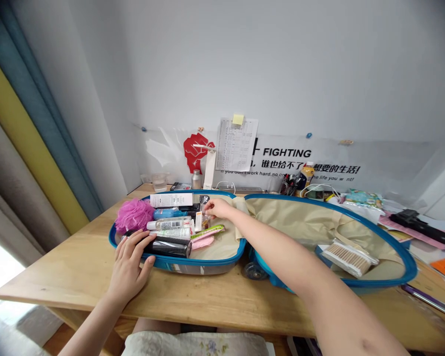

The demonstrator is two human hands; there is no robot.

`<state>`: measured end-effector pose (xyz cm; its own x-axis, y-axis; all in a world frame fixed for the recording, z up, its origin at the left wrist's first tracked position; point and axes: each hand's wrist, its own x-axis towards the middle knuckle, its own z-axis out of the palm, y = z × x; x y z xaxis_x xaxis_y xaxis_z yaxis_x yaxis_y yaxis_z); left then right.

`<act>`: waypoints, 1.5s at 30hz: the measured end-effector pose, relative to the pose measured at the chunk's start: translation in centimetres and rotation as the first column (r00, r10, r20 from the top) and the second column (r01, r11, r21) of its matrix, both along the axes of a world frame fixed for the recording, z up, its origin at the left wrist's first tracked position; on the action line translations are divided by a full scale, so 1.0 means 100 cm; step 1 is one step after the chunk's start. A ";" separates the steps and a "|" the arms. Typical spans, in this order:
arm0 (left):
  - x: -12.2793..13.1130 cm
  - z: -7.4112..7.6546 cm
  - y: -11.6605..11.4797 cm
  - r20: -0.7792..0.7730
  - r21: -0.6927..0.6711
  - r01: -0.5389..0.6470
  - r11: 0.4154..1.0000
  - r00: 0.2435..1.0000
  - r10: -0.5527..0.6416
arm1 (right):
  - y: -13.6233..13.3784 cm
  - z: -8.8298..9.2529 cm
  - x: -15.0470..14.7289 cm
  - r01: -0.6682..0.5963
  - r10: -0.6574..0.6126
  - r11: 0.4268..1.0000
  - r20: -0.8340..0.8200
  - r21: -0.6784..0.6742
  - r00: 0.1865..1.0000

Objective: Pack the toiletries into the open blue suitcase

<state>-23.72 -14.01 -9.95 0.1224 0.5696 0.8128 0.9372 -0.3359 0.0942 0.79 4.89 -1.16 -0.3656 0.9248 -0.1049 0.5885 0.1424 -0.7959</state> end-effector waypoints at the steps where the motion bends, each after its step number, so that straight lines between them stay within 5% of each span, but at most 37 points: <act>1: 0.000 0.000 0.000 0.000 0.000 0.001 1.000 1.000 -0.001 | 0.001 0.001 0.001 0.005 -0.005 1.000 0.005 0.012 1.000; 36: 0.000 0.001 0.000 -0.007 0.005 0.002 1.000 1.000 -0.002 | -0.019 0.011 -0.001 0.070 -0.065 0.997 0.130 -0.036 0.989; 40: 0.001 0.002 -0.001 -0.012 0.020 -0.002 1.000 1.000 0.002 | -0.026 0.041 -0.003 0.110 -0.111 0.988 0.002 0.106 0.994; 42: 0.001 0.002 -0.001 -0.026 0.034 -0.001 0.999 1.000 0.002 | -0.047 0.065 -0.006 0.057 -0.027 0.990 -0.224 0.130 0.974; 43: 0.001 0.001 -0.001 -0.031 0.034 -0.002 0.999 1.000 0.003 | -0.064 0.076 -0.008 -0.015 0.063 0.992 -0.385 0.127 0.921; 45: 0.000 -0.001 0.000 -0.032 0.029 -0.002 1.000 0.999 0.003 | -0.109 0.091 -0.011 -0.310 0.318 0.941 -0.684 0.140 0.656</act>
<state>-23.69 -14.04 -10.03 0.1475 0.5465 0.8244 0.9404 -0.3357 0.0543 -0.34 -6.06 7.93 -0.5986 0.7410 0.3043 -0.2056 0.2250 -0.9524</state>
